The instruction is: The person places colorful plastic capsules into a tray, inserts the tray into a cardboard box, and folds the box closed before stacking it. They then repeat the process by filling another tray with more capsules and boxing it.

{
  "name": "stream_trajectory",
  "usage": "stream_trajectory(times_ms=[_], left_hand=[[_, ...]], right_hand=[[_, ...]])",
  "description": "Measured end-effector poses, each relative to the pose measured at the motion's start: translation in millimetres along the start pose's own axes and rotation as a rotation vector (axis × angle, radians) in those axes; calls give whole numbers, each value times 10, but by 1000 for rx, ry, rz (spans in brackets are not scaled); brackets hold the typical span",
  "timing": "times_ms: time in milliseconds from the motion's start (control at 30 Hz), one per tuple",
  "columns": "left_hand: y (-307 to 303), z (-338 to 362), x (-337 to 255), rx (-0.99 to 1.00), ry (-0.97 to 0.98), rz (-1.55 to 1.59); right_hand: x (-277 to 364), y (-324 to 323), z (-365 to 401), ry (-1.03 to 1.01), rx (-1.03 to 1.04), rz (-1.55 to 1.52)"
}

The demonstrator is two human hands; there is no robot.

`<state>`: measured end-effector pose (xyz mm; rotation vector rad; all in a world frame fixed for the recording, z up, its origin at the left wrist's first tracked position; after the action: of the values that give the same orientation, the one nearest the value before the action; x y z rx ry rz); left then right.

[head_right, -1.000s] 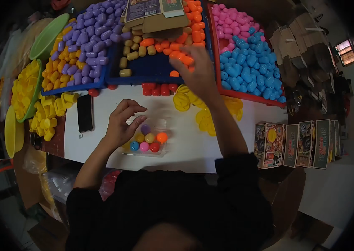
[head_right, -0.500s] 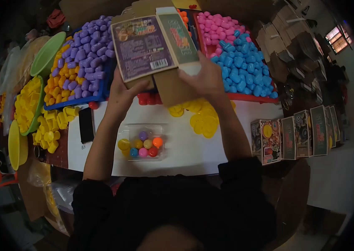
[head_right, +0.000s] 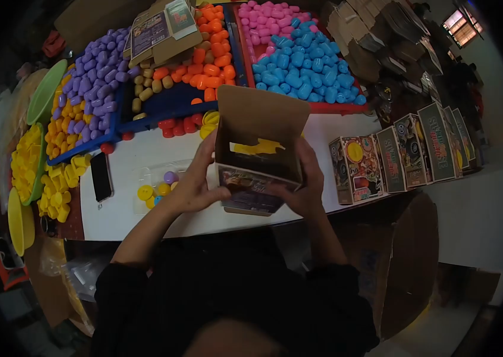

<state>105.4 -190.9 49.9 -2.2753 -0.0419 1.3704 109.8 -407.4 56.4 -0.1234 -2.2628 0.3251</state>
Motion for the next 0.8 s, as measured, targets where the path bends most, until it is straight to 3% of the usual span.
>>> stream_trajectory(times_ms=[33,67,133,200,267,300,333,400,467,533,600,733,800], left_hand=[[-4,-4,43,-50,-4,90],[14,21,67,-55,-9,93],[79,76,-22,81,230,-1],[112,135,-114,49,267,-82],[18,132,-129,-251,179,521],[-7,146,-197,-342,201,654],[-110,139,-293,-347,198,655],[-79,134,-464,-4,241,-63],[-49,120,-478,-33,281,-53],[-8,156,-465,-59,326,-44],[8,210,-309,-151,222,195],[99,234,-263,-261,177,281],[122,254,-242,-438,226,552]], right_hand=[[205,37,-9,-146,62,240],[239,21,33,-144,69,238],[350,5,110,-275,75,301],[341,-24,263,-341,54,255],[283,-101,388,-471,27,117],[266,-147,417,-534,23,25],[463,-106,283,-460,142,152],[757,-40,70,-381,271,275],[780,100,-107,-152,459,279],[751,153,-102,-134,505,290],[747,195,-102,-120,549,305],[867,367,-53,-120,706,659],[896,401,-38,-97,727,772]])
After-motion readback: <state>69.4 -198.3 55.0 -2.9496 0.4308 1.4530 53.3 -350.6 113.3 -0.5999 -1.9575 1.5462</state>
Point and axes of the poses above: each hand's wrist, its own z-axis away from the middle knuckle, its own y-axis out of the palm, x = y × z, the point moved 5 cm from there along -z, towards the middle knuckle, and after that the axes turned 4 degrees about -y, right-handed, at the moved point
